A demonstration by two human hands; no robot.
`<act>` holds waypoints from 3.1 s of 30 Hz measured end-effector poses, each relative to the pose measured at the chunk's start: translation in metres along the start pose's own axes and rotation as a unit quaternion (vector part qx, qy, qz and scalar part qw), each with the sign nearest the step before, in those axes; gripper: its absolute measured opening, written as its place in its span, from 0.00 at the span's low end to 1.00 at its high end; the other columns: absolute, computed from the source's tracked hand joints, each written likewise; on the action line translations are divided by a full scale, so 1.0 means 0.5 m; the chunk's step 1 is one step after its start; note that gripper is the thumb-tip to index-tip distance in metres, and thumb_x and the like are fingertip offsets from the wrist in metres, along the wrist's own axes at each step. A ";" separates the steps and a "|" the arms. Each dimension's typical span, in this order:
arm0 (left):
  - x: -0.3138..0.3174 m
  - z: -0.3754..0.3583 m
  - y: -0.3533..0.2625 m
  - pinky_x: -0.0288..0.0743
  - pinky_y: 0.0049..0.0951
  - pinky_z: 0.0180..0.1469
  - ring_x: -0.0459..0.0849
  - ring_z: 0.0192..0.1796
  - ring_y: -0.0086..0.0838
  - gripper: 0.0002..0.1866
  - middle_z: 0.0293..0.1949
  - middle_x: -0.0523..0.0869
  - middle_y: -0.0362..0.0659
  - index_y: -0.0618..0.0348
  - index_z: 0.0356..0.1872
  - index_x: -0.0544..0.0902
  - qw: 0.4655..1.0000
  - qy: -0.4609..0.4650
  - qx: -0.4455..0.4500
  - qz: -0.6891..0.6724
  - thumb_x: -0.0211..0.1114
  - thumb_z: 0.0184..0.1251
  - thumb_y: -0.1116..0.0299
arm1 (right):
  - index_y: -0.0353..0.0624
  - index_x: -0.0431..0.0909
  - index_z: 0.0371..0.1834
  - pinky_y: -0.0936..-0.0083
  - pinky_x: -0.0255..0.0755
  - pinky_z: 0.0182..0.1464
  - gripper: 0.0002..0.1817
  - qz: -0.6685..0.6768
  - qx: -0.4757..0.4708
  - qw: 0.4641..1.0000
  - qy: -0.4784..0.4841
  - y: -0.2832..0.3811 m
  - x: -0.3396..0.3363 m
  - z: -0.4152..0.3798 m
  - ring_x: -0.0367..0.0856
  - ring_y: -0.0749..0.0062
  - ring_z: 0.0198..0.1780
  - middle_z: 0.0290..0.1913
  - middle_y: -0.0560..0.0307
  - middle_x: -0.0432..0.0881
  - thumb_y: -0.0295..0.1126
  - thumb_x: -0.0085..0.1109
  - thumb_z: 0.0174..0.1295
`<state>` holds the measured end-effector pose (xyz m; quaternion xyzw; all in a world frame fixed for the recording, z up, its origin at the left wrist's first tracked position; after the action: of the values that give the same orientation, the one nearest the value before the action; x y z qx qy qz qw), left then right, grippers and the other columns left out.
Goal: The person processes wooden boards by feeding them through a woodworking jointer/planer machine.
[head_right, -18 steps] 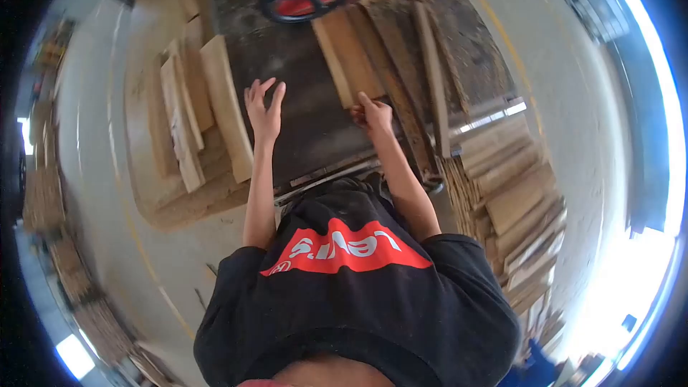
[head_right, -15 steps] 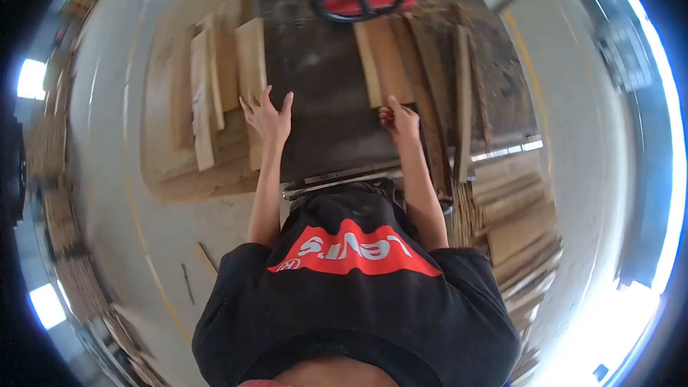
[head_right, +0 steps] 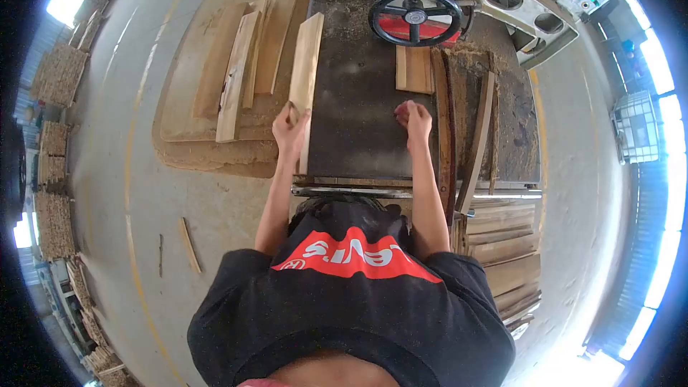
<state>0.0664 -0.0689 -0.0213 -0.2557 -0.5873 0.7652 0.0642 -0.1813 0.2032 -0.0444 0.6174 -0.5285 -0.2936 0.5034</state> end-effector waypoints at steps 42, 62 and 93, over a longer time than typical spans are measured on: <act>0.337 -0.327 -0.208 0.62 0.45 0.78 0.63 0.84 0.47 0.63 0.83 0.63 0.64 0.79 0.82 0.58 0.701 0.509 -0.389 -0.312 0.41 0.74 0.18 | 0.47 0.76 0.29 0.75 0.72 0.31 0.25 0.002 0.210 0.976 -0.060 -0.171 -0.232 -0.471 0.80 0.74 0.25 0.23 0.63 0.78 0.53 0.55 0.82; -0.061 0.269 -0.114 0.63 0.62 0.77 0.68 0.78 0.64 0.40 0.70 0.78 0.67 0.63 0.71 0.77 0.922 0.011 0.090 0.377 0.77 0.66 0.47 | 0.46 0.76 0.30 0.79 0.66 0.19 0.20 0.094 0.172 0.972 -0.131 -0.061 -0.089 -0.067 0.70 0.80 0.18 0.23 0.63 0.77 0.47 0.66 0.77; -0.175 0.199 0.035 0.78 0.48 0.69 0.83 0.65 0.45 0.48 0.64 0.84 0.58 0.65 0.68 0.77 0.974 0.102 -0.091 0.183 0.90 0.40 0.65 | 0.34 0.81 0.59 0.64 0.82 0.55 0.17 -0.542 -0.674 0.372 0.336 0.773 0.226 -0.680 0.89 0.60 0.51 0.51 0.45 0.89 0.35 0.51 0.77</act>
<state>0.0990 -0.1952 0.0079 -0.4400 -0.5885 0.6770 -0.0411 0.0153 0.2271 0.4441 0.2751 0.5053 -0.5314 0.6218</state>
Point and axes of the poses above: each hand's wrist, its own z-axis towards the middle knuckle, its own x-axis out of the palm, y = z × x, the point moved 5 cm from there along z, towards the middle knuckle
